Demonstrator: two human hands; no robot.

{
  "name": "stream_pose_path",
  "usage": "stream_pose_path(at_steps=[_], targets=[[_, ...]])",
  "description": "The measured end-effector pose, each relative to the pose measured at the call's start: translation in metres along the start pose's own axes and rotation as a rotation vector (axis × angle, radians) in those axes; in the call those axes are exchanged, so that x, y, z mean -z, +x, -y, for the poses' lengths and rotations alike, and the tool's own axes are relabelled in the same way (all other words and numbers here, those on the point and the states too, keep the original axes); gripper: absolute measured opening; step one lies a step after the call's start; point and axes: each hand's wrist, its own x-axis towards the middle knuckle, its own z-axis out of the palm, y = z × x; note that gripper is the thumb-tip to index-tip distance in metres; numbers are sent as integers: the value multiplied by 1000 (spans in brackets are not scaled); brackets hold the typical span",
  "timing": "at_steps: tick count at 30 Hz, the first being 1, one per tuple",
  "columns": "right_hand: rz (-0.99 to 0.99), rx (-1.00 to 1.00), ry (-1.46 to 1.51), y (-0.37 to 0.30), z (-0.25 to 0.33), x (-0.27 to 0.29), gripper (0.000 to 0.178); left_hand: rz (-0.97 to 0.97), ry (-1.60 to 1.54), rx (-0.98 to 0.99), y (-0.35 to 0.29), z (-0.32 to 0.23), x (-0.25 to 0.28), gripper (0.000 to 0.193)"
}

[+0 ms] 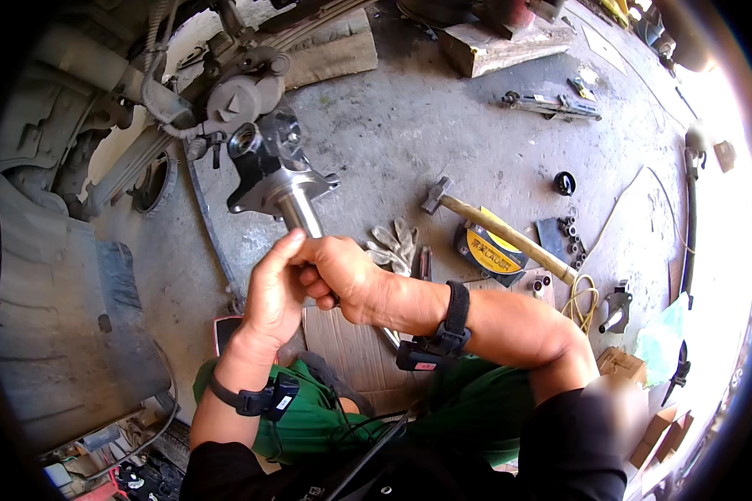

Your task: The person holds a metal steering knuckle assembly, retrieves hardware from a box on the floor, and fits parts onto the assembly by hand.

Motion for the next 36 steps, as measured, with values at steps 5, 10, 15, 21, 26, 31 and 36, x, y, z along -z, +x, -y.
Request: stream_pose_path(at_steps=[5,10,15,21,26,31,36], targets=[[-165,123,21,-4,-6,-6,20,242,51,86,5,-21,-11,36],[-203,142,38,-8,-9,-14,15,211,-8,60,13,-9,0,33],[-285,285,171,13,-42,-46,6,168,125,120,16,-24,25,26],[-313,503,199,45,-65,-65,11,161,109,68,16,-26,47,27],[-294,670,-60,61,-70,-55,9,127,-78,88,14,-16,38,39],[-262,517,-280,26,-37,-37,9,-151,-153,-6,8,3,10,38],[-100,-87,-689,-21,51,-6,17,-343,-343,62,9,20,-56,37]])
